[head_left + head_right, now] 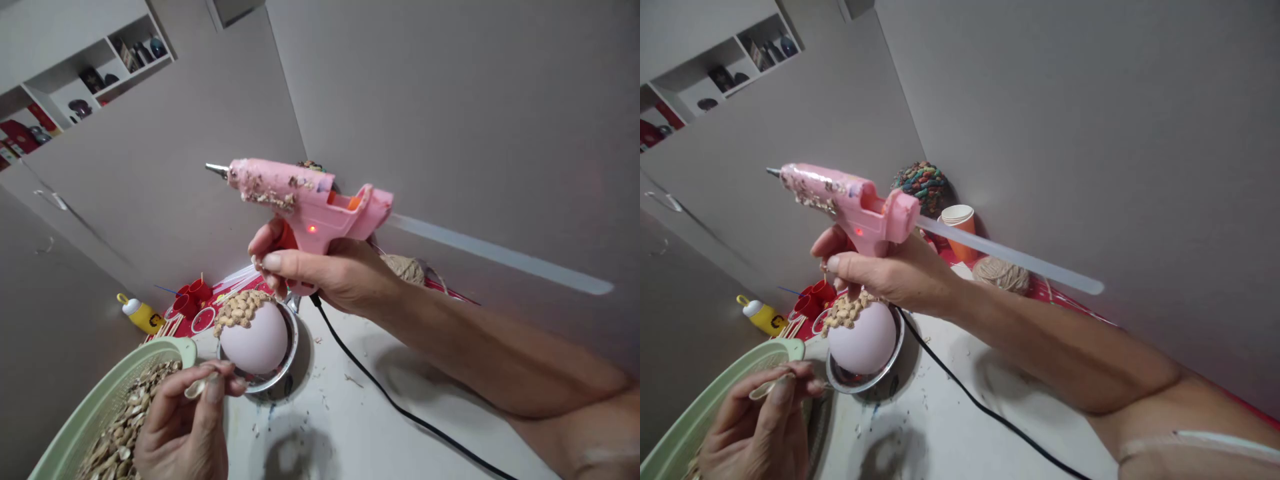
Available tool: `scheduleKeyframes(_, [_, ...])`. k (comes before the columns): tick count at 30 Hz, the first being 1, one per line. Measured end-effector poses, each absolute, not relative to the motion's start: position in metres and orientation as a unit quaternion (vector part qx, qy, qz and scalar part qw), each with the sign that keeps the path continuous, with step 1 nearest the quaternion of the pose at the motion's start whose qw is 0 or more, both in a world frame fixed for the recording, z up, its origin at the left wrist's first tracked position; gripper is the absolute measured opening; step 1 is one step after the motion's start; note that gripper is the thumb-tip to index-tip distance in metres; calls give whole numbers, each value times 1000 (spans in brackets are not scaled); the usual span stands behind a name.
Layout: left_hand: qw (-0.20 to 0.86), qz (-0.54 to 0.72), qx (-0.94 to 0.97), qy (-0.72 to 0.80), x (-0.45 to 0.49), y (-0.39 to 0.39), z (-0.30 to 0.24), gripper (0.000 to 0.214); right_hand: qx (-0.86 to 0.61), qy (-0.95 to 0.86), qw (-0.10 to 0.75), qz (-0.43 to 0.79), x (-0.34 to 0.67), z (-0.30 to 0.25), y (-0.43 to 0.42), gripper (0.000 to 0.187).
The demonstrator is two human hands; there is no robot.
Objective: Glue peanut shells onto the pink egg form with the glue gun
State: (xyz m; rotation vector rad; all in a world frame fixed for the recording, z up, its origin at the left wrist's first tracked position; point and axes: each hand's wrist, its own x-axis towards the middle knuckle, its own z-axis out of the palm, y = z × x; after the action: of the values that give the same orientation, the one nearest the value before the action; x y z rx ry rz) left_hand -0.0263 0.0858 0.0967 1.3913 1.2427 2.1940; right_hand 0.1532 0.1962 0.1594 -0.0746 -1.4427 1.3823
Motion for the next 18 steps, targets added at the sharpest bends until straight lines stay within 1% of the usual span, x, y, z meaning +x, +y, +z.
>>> scheduleKeyframes(4, [159, 727, 491, 453, -27, 92, 80, 13, -23, -602, 568, 561, 160, 163, 196, 11])
scheduleKeyframes(7, [127, 694, 541, 459, -24, 95, 62, 6, -30, -611, 574, 545, 159, 163, 197, 11])
scheduleKeyframes(11, [50, 637, 654, 406, -22, 96, 39, 19, -38, -622, 583, 522, 157, 160, 198, 12])
scheduleKeyframes(14, [7, 586, 723, 365, -26, 97, 29, 21, -39, -616, 591, 519, 155, 157, 198, 10])
scheduleKeyframes(18, [6, 532, 772, 347, -34, 99, 24, 24, -28, -612, 591, 524, 152, 152, 199, 10])
